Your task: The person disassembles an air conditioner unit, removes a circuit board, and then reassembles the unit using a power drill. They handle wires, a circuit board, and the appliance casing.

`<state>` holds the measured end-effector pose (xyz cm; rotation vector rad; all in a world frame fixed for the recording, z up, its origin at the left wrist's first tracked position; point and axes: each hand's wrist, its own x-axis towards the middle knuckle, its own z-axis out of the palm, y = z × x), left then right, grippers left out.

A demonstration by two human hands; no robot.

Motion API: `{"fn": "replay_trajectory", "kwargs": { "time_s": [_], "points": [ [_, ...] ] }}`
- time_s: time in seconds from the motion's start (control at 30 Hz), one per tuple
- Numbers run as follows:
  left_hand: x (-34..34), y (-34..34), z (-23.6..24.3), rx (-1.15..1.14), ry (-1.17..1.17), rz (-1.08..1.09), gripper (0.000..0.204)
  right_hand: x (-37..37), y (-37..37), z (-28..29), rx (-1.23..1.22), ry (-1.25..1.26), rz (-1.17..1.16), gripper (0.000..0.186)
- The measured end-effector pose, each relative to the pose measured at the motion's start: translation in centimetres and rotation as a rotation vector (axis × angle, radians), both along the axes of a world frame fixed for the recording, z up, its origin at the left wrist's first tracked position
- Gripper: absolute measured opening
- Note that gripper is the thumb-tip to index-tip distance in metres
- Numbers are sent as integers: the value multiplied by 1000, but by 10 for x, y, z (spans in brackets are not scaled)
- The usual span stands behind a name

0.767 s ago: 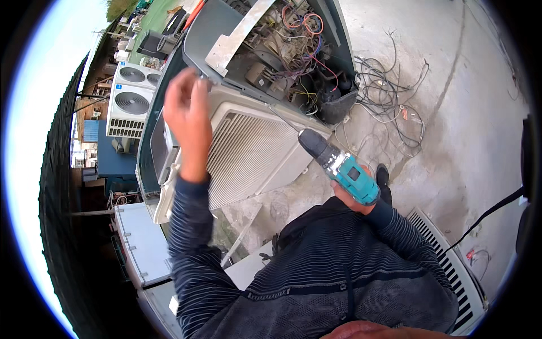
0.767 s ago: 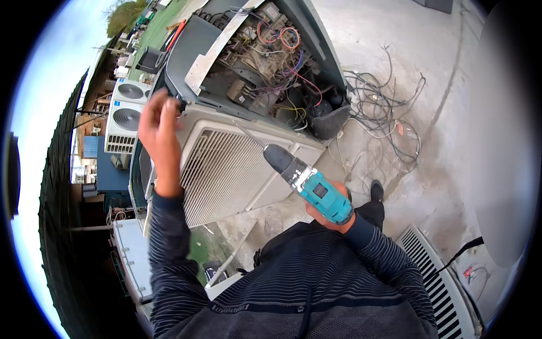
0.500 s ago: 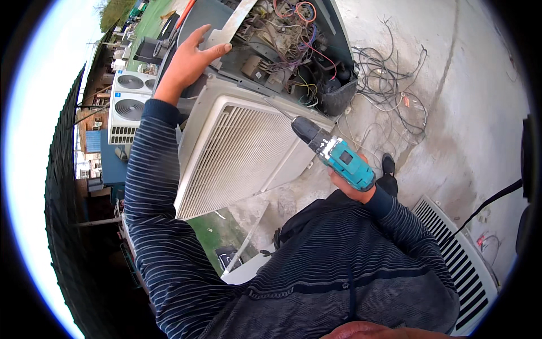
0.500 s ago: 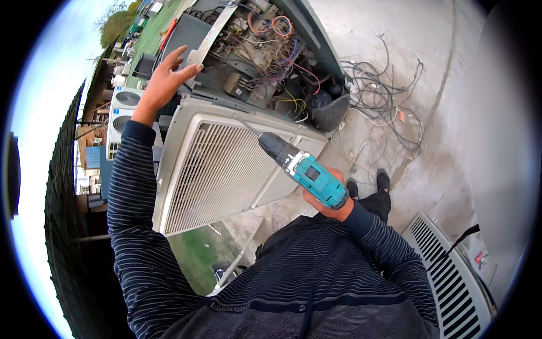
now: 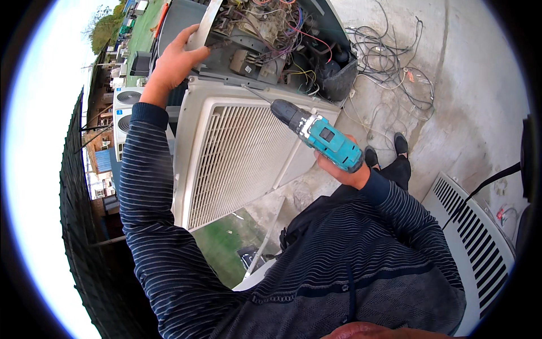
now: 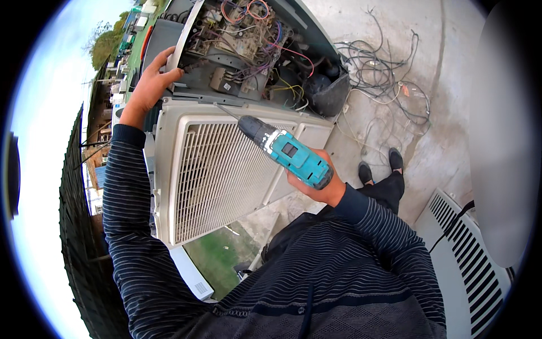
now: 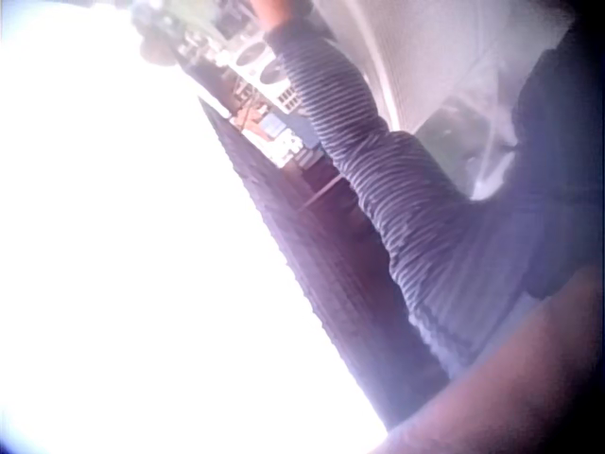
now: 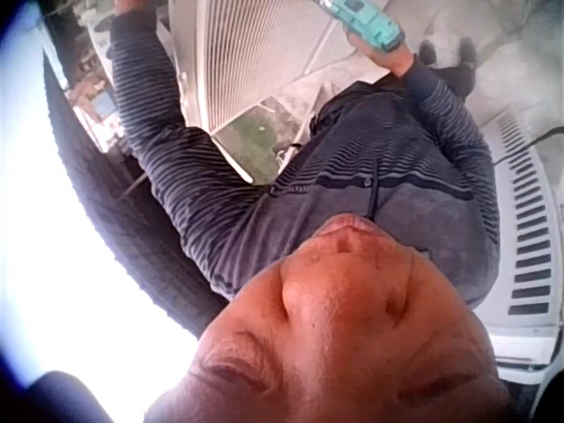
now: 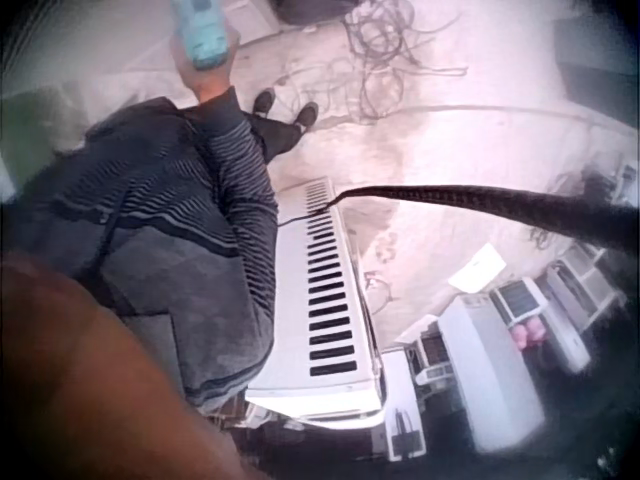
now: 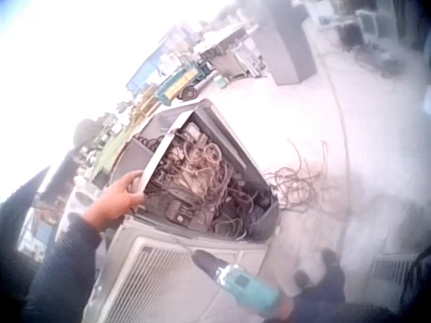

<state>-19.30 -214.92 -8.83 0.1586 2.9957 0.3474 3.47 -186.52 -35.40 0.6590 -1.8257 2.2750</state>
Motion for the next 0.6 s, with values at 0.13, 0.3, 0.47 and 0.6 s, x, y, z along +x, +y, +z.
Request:
{"fn": "replay_trajectory", "kwargs": {
  "time_s": [0.13, 0.3, 0.47, 0.6],
  "points": [
    [0, 4, 2, 22, 31, -9, 72, -6, -7, 0, -11, 21, -22, 21],
    [6, 17, 6, 57, 22, 0, 70, -7, -12, -4, -47, -3, 29, 22],
    [8, 19, 8, 84, -20, 9, 70, -6, -15, -6, -40, -15, 46, 22],
    [10, 21, 9, 80, -12, 9, 71, -8, -18, -5, -73, -48, 91, 23]
  ]
}}
